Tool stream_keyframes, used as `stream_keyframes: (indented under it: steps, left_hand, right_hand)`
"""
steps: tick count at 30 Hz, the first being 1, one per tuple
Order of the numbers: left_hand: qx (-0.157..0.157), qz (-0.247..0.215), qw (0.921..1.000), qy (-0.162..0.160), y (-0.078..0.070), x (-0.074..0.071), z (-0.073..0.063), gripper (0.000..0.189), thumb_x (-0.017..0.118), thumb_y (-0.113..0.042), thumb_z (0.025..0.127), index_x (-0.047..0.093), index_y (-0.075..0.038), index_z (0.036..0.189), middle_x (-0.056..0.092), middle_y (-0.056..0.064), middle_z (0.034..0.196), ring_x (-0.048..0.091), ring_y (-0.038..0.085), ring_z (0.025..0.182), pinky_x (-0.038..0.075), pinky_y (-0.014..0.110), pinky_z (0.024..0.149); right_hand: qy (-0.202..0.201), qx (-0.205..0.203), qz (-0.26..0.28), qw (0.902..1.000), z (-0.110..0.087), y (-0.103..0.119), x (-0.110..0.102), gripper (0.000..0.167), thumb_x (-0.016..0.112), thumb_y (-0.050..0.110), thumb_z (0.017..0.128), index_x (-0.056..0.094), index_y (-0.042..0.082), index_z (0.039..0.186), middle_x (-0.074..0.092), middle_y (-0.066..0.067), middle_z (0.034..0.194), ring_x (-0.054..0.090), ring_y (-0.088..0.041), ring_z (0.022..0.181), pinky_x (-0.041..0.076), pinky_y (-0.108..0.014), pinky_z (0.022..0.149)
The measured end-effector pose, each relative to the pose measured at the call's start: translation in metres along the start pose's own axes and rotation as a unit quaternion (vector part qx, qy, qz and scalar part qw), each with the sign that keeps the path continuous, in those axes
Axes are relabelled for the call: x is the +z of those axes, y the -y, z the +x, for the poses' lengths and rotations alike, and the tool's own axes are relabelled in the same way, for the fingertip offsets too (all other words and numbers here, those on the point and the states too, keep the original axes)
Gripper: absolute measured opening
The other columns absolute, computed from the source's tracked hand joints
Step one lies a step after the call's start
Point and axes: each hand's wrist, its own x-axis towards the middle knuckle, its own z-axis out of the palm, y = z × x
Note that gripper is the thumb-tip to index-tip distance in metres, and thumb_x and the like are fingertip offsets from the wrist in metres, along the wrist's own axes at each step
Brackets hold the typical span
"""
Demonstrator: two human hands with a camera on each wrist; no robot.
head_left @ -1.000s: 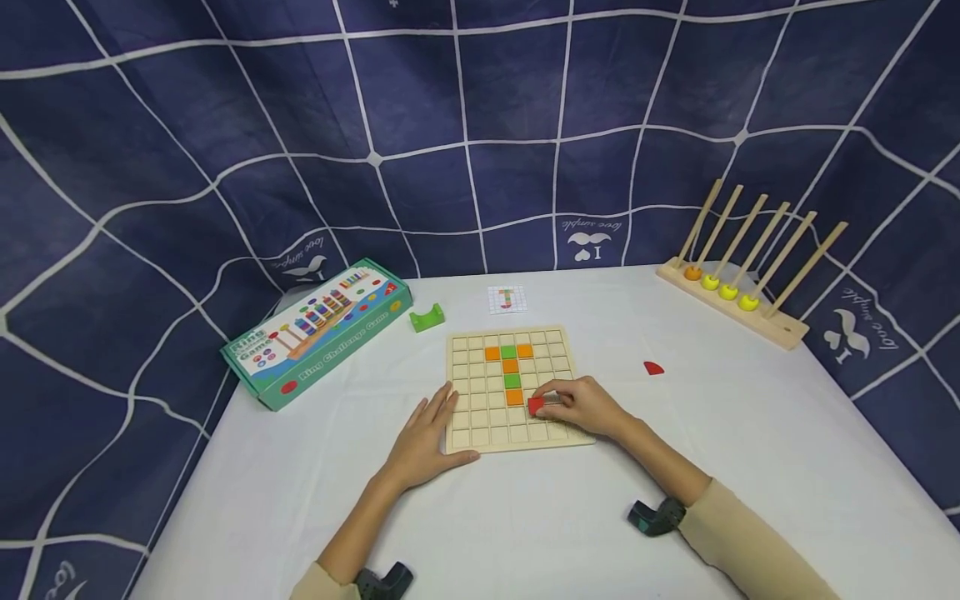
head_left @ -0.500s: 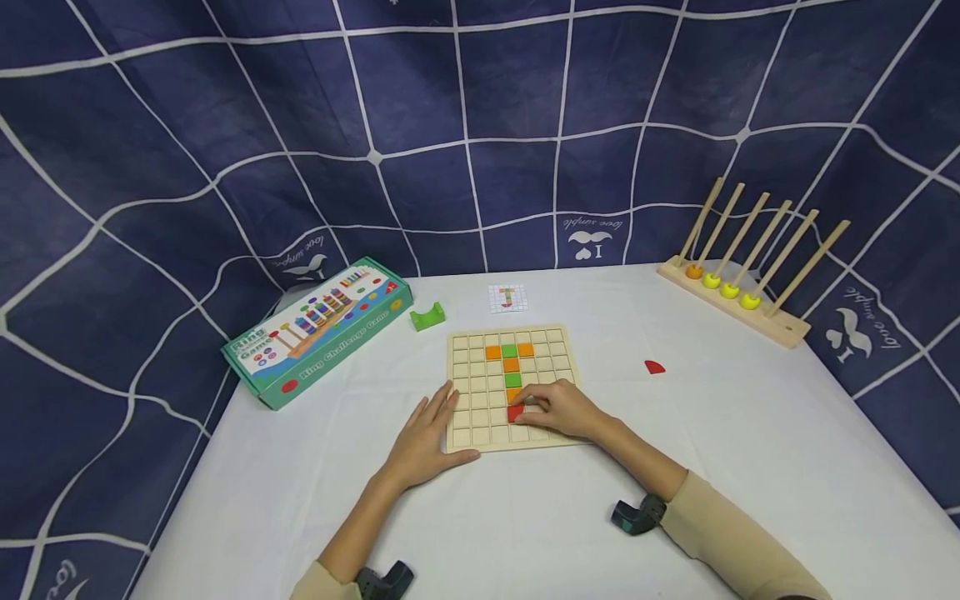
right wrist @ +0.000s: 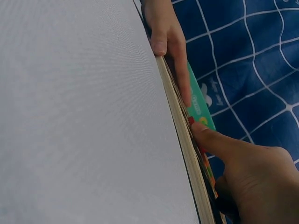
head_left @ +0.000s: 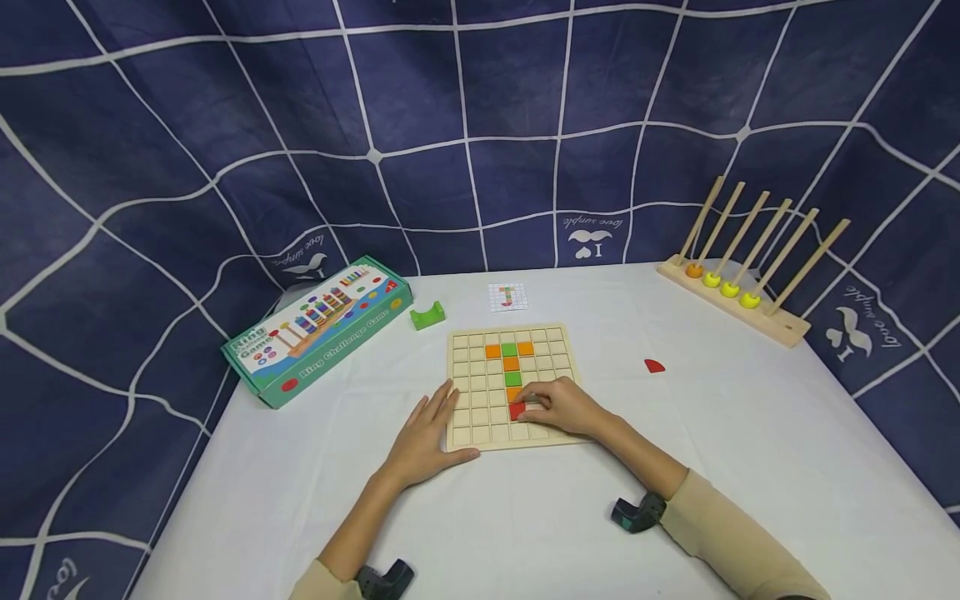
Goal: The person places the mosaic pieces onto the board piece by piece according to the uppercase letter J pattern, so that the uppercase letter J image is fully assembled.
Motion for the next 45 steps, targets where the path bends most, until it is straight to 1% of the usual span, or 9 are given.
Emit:
stream_keyframes:
  steps: [12, 20, 27, 31, 35, 39, 45]
  left_hand:
    - [0.0, -0.001, 1.0, -0.001, -0.001, -0.001, 0.0, 0.106, 0.054, -0.076, 0.07, 0.026, -0.007, 0.146, 0.012, 0.003, 0.154, 0.013, 0.018, 0.139, 0.008, 0.035, 0.112]
    - [-0.005, 0.001, 1.0, 0.006, -0.001, 0.0, 0.0, 0.107, 0.053, -0.076, 0.07, 0.024, -0.008, 0.146, 0.01, 0.002, 0.154, 0.013, 0.019, 0.139, 0.007, 0.034, 0.112]
    - [0.001, 0.002, 1.0, -0.002, -0.001, 0.0, 0.0, 0.106, 0.054, -0.076, 0.07, 0.026, -0.006, 0.145, 0.013, 0.004, 0.154, 0.015, 0.02, 0.138, 0.009, 0.035, 0.112]
    - [0.001, 0.003, 1.0, -0.001, -0.001, 0.0, 0.0, 0.106, 0.054, -0.075, 0.07, 0.027, -0.006, 0.145, 0.013, 0.004, 0.154, 0.015, 0.018, 0.138, 0.009, 0.035, 0.112]
    - [0.001, 0.006, 1.0, 0.002, -0.001, 0.001, 0.0, 0.106, 0.055, -0.075, 0.07, 0.026, -0.006, 0.145, 0.012, 0.004, 0.154, 0.013, 0.015, 0.139, 0.008, 0.034, 0.112]
    - [0.002, 0.01, 0.9999, -0.003, -0.001, 0.002, -0.001, 0.106, 0.054, -0.075, 0.07, 0.027, -0.006, 0.145, 0.012, 0.005, 0.154, 0.013, 0.015, 0.139, 0.008, 0.034, 0.112]
    - [0.003, 0.012, 0.9999, -0.006, 0.0, 0.001, 0.0, 0.106, 0.054, -0.075, 0.07, 0.026, -0.005, 0.145, 0.013, 0.005, 0.154, 0.013, 0.015, 0.139, 0.008, 0.034, 0.112]
  right_hand:
    - [0.003, 0.006, -0.007, 1.0, 0.0, 0.002, -0.001, 0.024, 0.072, 0.037, 0.078, 0.07, 0.022, 0.097, 0.031, 0.014, 0.048, 0.023, 0.0, 0.046, 0.021, -0.017, 0.043]
    - [0.008, 0.013, -0.004, 0.9999, 0.0, 0.001, 0.0, 0.024, 0.071, 0.038, 0.079, 0.07, 0.025, 0.099, 0.031, 0.014, 0.048, 0.023, 0.0, 0.045, 0.021, -0.017, 0.044]
    - [0.003, 0.006, 0.001, 1.0, -0.001, -0.001, 0.001, 0.024, 0.071, 0.038, 0.079, 0.069, 0.025, 0.099, 0.031, 0.014, 0.047, 0.022, 0.001, 0.045, 0.021, -0.016, 0.044]
    - [0.0, 0.011, 0.006, 0.9999, -0.003, -0.002, -0.004, 0.025, 0.071, 0.038, 0.078, 0.069, 0.025, 0.099, 0.033, 0.013, 0.05, 0.025, -0.001, 0.046, 0.023, -0.017, 0.044]
    - [-0.022, 0.024, 0.023, 0.9992, -0.009, -0.006, -0.017, 0.025, 0.074, 0.033, 0.077, 0.069, 0.022, 0.099, 0.035, 0.011, 0.052, 0.028, -0.002, 0.047, 0.026, -0.019, 0.044]
    - [-0.064, 0.039, 0.025, 0.9969, -0.019, -0.017, -0.035, 0.026, 0.075, 0.031, 0.077, 0.069, 0.019, 0.099, 0.033, 0.01, 0.053, 0.027, -0.002, 0.046, 0.025, -0.02, 0.043]
    - [-0.134, 0.056, -0.028, 0.989, -0.042, -0.041, -0.065, 0.025, 0.076, 0.029, 0.076, 0.07, 0.018, 0.099, 0.031, 0.011, 0.052, 0.025, -0.002, 0.046, 0.024, -0.02, 0.041]
